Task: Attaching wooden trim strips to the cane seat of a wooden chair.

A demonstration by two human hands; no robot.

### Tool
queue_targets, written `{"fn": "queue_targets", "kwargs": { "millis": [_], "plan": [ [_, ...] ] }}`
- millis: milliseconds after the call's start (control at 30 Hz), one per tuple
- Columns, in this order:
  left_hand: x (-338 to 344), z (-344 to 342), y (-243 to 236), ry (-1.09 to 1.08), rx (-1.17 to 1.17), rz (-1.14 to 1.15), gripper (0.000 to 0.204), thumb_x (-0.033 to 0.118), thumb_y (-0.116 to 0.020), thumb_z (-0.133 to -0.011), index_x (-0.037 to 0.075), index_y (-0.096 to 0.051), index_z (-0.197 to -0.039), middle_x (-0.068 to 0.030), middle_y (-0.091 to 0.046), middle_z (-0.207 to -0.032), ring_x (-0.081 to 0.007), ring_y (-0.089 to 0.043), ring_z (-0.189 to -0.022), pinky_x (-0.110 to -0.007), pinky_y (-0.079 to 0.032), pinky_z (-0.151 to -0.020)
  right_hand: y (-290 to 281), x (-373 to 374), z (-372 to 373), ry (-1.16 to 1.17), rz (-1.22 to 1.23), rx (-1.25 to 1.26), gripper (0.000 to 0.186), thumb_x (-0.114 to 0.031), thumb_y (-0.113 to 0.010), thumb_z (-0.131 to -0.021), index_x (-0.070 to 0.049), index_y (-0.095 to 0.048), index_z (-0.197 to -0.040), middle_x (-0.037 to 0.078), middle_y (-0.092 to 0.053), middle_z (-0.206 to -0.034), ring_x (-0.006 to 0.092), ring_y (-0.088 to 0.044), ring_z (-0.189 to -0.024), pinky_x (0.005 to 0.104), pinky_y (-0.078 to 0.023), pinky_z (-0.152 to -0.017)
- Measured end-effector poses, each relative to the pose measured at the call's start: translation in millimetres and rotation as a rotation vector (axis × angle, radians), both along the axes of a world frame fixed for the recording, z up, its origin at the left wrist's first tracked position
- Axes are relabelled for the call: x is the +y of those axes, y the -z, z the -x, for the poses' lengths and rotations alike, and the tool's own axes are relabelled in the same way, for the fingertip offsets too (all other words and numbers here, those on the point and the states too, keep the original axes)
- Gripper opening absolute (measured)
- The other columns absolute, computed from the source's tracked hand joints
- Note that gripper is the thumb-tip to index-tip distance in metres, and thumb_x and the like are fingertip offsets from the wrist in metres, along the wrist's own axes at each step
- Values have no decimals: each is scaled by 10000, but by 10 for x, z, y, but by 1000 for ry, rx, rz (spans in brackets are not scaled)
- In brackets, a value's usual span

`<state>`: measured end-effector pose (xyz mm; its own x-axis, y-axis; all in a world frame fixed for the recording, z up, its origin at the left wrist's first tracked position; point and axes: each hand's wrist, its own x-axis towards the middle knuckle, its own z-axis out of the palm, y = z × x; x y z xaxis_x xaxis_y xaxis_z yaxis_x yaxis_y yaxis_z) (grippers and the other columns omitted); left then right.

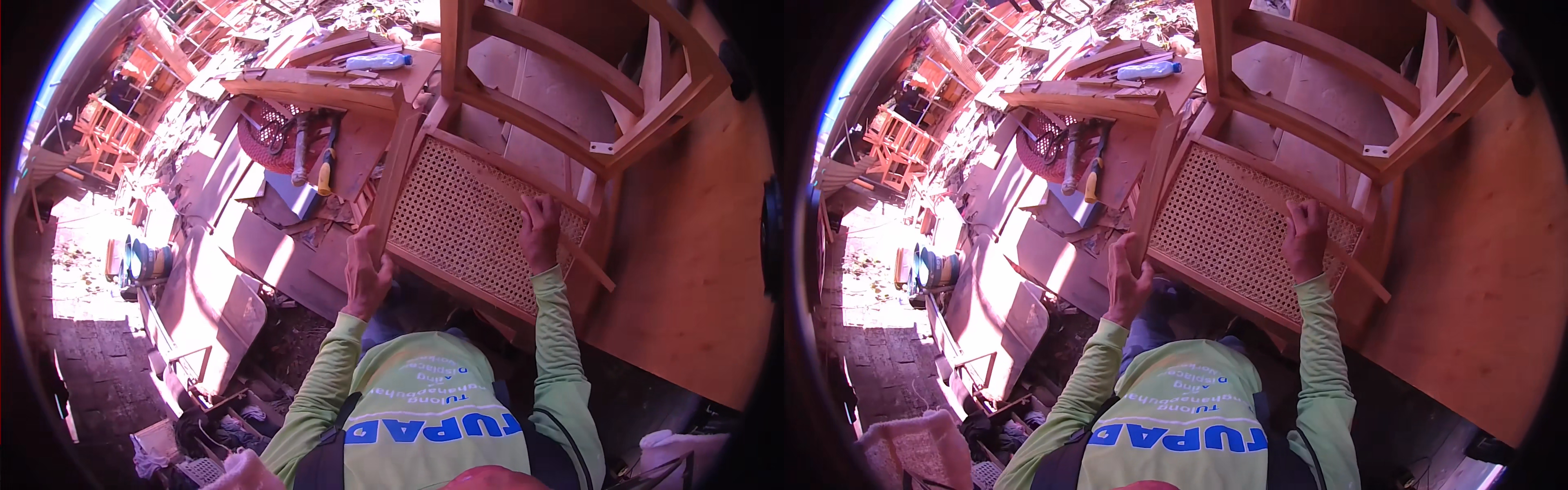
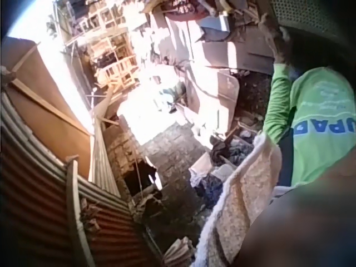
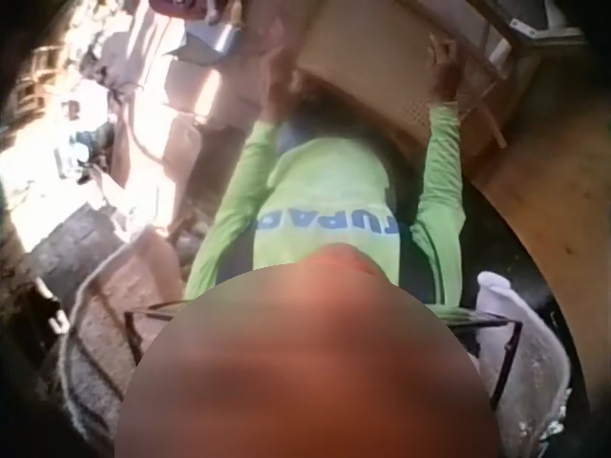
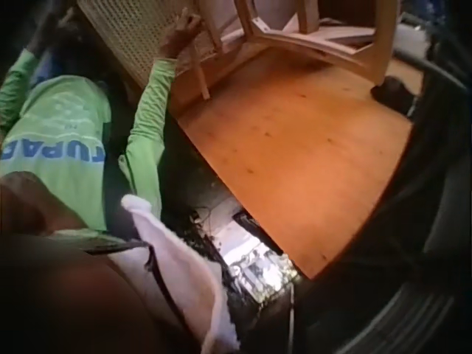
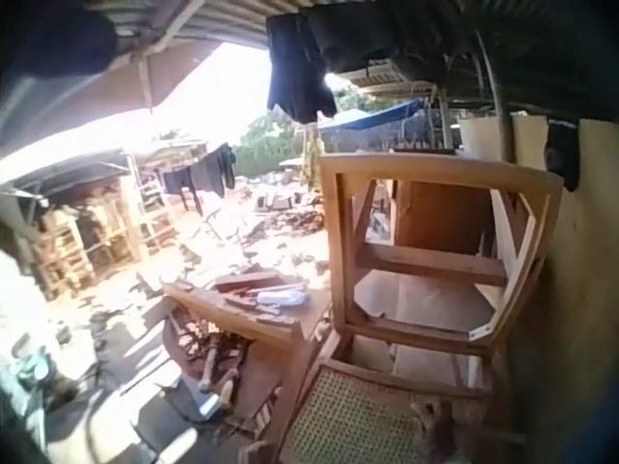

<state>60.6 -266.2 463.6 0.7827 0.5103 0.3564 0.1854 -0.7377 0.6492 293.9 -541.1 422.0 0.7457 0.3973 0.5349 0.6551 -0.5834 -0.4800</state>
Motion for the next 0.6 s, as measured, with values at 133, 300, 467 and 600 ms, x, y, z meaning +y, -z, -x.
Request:
{"fn": "queue_targets", "kwargs": {
  "millis": [133,300,467,600],
  "plan": [
    [70,168,4,-55,65,78,585,0,-699,-864,56,-513,-1416,-201,-594,-1287,-417,-636,-1200,-479,-536,-1007,7,204,-46,-46,20,0,332,53,-681,-883,0,-700,-1210,156,-576,-1039,356,-599,-998,462,-500,-910],
    [76,148,40,45,52,55,592,4,-682,-859,56,-510,-1423,-219,-574,-1299,-459,-660,-1126,-516,-576,-900,-157,96,145,69,-80,83,336,28,-677,-925,9,-685,-1260,184,-598,-1093,386,-620,-1049,477,-511,-948],
    [-147,-118,74,140,122,160,592,12,-691,-861,71,-509,-1421,-209,-569,-1290,-447,-653,-1171,-504,-569,-923,-134,-14,189,102,-137,128,339,-18,-656,-961,11,-658,-1299,197,-617,-1133,407,-626,-1073,486,-517,-937],
    [-250,-462,281,431,146,85,525,84,-740,-862,59,-570,-1358,-197,-572,-1310,-420,-614,-1201,-511,-557,-936,-222,-116,330,150,-178,106,322,-48,-666,-978,19,-657,-1293,207,-628,-1141,405,-640,-1081,474,-532,-926]
  ]
}}
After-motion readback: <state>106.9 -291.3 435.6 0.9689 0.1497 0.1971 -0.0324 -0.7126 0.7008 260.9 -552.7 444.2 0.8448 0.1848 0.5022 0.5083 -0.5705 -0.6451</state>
